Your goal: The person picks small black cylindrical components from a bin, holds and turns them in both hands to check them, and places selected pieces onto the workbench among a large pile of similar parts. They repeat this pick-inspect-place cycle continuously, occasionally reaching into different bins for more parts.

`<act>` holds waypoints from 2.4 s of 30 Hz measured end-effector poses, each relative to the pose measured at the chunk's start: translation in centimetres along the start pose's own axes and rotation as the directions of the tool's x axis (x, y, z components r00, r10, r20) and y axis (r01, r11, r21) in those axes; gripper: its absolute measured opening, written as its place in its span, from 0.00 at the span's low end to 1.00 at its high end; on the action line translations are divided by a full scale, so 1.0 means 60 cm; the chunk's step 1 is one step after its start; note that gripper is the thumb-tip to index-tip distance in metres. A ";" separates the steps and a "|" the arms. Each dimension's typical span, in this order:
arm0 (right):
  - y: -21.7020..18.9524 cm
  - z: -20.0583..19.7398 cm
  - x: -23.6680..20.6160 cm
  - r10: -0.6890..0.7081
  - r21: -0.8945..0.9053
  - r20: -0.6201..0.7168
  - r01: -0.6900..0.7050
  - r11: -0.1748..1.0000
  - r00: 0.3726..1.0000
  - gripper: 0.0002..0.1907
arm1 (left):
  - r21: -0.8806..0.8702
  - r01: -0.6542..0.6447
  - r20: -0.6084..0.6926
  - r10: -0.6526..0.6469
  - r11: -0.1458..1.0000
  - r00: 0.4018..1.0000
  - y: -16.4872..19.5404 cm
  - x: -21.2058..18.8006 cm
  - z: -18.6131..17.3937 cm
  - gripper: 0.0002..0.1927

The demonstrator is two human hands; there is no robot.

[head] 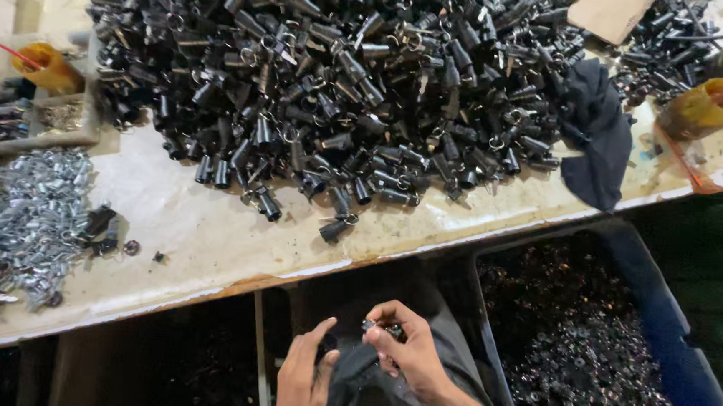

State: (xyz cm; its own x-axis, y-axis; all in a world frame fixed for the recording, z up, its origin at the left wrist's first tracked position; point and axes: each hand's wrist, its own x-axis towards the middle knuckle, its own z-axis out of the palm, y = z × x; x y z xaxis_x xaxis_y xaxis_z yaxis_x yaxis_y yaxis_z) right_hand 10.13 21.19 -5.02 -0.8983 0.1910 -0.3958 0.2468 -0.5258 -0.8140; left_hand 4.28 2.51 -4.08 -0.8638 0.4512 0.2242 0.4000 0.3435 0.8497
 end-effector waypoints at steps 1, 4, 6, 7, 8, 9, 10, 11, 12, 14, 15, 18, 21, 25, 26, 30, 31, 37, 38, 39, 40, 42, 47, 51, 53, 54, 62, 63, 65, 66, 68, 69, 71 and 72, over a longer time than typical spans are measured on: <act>0.001 0.006 -0.008 -0.160 -0.185 0.011 0.159 0.970 0.987 0.12 | -0.069 0.041 0.015 -0.040 0.997 0.999 -0.003 -0.007 0.007 0.27; -0.008 0.023 -0.022 -0.477 -0.543 0.176 0.489 0.683 0.861 0.10 | -0.060 -0.058 -0.007 0.058 0.996 0.998 -0.008 -0.020 0.025 0.33; -0.020 0.029 -0.024 -0.539 -0.607 0.272 0.577 0.547 0.797 0.08 | -0.028 -0.116 0.032 0.117 0.993 0.993 -0.009 -0.020 0.030 0.33; -0.026 0.029 -0.024 -0.481 -0.530 0.249 0.534 0.658 0.840 0.06 | -0.028 -0.097 0.080 0.099 0.995 0.992 -0.009 -0.020 0.031 0.32; -0.030 0.029 -0.024 -0.415 -0.445 0.236 0.477 0.757 0.879 0.04 | -0.026 -0.077 0.125 0.080 0.997 0.989 -0.009 -0.017 0.030 0.32; -0.030 0.029 -0.025 -0.337 -0.355 0.226 0.399 0.846 0.914 0.03 | -0.091 0.018 0.163 -0.002 0.996 0.987 -0.007 -0.016 0.030 0.30; -0.028 0.027 -0.026 -0.387 -0.414 0.199 0.435 0.799 0.900 0.03 | -0.154 0.114 0.205 -0.081 0.982 0.975 -0.005 -0.015 0.030 0.29; -0.024 0.026 -0.026 -0.442 -0.474 0.179 0.471 0.744 0.879 0.03 | -0.213 0.205 0.248 -0.150 0.955 0.957 -0.004 -0.015 0.032 0.28; -0.015 0.024 -0.028 -0.491 -0.531 0.162 0.494 0.688 0.856 0.04 | -0.254 0.157 0.194 -0.108 0.954 0.975 -0.002 -0.019 0.036 0.27; 0.009 0.023 -0.029 -0.522 -0.576 0.130 0.492 0.653 0.843 0.03 | -0.326 0.047 0.074 -0.024 0.944 0.997 -0.001 -0.028 0.050 0.25; 0.021 0.023 -0.026 -0.547 -0.594 0.116 0.499 0.631 0.829 0.02 | -0.332 0.086 0.065 -0.068 0.939 0.996 -0.005 -0.032 0.058 0.25; 0.051 0.015 -0.017 -0.463 -0.562 0.120 0.444 0.698 0.878 0.02 | -0.359 0.234 0.066 -0.226 0.904 0.972 -0.031 -0.058 0.074 0.21; 0.059 0.003 -0.001 0.192 0.091 0.035 -0.194 0.977 0.981 0.08 | -0.382 0.499 0.039 -0.526 0.778 0.850 -0.083 -0.079 0.056 0.12; 0.048 -0.021 0.011 0.377 0.381 0.028 -0.358 0.852 0.926 0.14 | -0.207 0.599 -0.379 -0.628 0.774 0.680 -0.151 -0.068 -0.038 0.11; 0.046 -0.026 0.008 0.350 0.357 0.083 -0.355 0.864 0.933 0.15 | -0.044 0.631 -0.445 -0.581 0.774 0.682 -0.159 -0.056 -0.063 0.10; 0.046 -0.043 -0.004 0.345 0.342 0.103 -0.359 0.868 0.933 0.17 | 0.757 0.162 -0.193 -0.021 0.633 0.981 -0.128 0.001 -0.089 0.11; 0.047 -0.045 -0.005 0.319 0.326 0.078 -0.326 0.887 0.945 0.16 | 0.399 0.050 -0.147 0.010 0.916 0.989 -0.102 0.020 -0.081 0.11; 0.055 -0.037 -0.013 0.280 0.106 0.110 -0.292 0.951 0.954 0.15 | 0.546 -0.105 -0.258 0.286 0.831 0.923 0.031 0.196 0.032 0.29; 0.053 -0.037 -0.017 0.284 0.074 0.098 -0.292 0.954 0.954 0.15 | 0.570 -0.019 -0.199 0.160 0.822 0.967 0.031 0.230 0.045 0.27; 0.053 -0.040 -0.020 0.287 0.041 0.089 -0.292 0.956 0.954 0.15 | 0.598 0.064 -0.144 0.029 0.799 0.989 0.029 0.250 0.053 0.24; 0.051 -0.044 -0.022 0.262 0.044 0.064 -0.265 0.963 0.963 0.15 | 0.601 0.020 -0.138 0.079 0.799 0.987 0.023 0.253 0.053 0.24; 0.043 -0.055 -0.026 0.195 0.050 0.023 -0.195 0.979 0.981 0.15 | 0.612 -0.076 -0.129 0.195 0.787 0.972 0.007 0.250 0.042 0.23; 0.036 -0.077 -0.012 0.168 0.091 -0.105 -0.159 0.983 0.980 0.16 | 0.271 -0.054 -0.430 0.171 0.961 0.886 -0.002 0.200 -0.016 0.23; 0.045 -0.073 0.005 0.150 0.125 -0.037 -0.145 0.982 0.988 0.15 | -0.129 0.111 -0.255 -0.141 0.985 0.957 0.021 0.163 -0.032 0.19; 0.047 -0.077 0.009 0.137 0.128 -0.059 -0.129 0.983 0.989 0.14 | -0.132 -0.050 -0.122 0.034 0.990 0.992 0.024 0.141 -0.047 0.22; 0.045 -0.080 0.010 0.132 0.130 -0.070 -0.123 0.984 0.989 0.14 | -0.139 -0.127 -0.053 0.121 0.982 0.991 0.024 0.130 -0.055 0.23; 0.029 -0.091 0.032 -0.018 0.098 -0.149 0.033 0.995 0.989 0.09 | -0.593 -0.285 -0.209 0.198 0.753 0.958 0.052 0.067 -0.079 0.20; 0.031 -0.087 0.037 -0.025 0.095 -0.127 0.037 0.995 0.992 0.09 | -0.794 -0.135 -0.067 0.135 0.593 0.989 0.059 0.063 -0.064 0.20; 0.037 -0.079 0.045 -0.034 0.216 -0.031 0.040 0.975 0.999 0.10 | -0.905 0.156 0.164 -0.015 0.395 0.986 0.064 0.054 -0.038 0.20; 0.040 -0.076 0.047 -0.046 0.278 0.014 0.040 0.960 0.999 0.10 | -0.881 0.276 0.243 -0.135 0.385 0.961 0.063 0.051 -0.028 0.22; 0.044 -0.070 0.044 -0.095 0.226 0.030 0.086 0.970 0.995 0.11 | -0.689 0.276 0.184 -0.206 0.670 0.961 0.056 0.043 -0.016 0.21; 0.049 -0.070 0.040 -0.122 0.206 0.036 0.112 0.972 0.992 0.11 | -0.427 0.130 0.072 -0.110 0.895 0.991 0.052 0.039 -0.014 0.20; 0.054 -0.061 0.026 0.003 0.207 0.066 -0.017 0.978 0.998 0.10 | -0.068 -0.061 0.008 0.062 0.996 0.998 0.044 0.029 -0.017 0.18; 0.055 -0.054 0.019 0.066 0.207 0.078 -0.081 0.975 0.995 0.10 | -0.040 -0.100 0.018 0.101 0.994 0.995 0.041 0.022 -0.020 0.18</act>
State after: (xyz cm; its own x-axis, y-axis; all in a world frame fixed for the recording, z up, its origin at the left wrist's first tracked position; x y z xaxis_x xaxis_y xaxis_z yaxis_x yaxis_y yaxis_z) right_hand 11.10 22.36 -9.50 -0.9056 0.0912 -0.4143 0.2378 -0.6996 -0.6738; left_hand 3.74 2.97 -1.09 -0.8132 0.4986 0.3001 0.4718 0.2632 0.8415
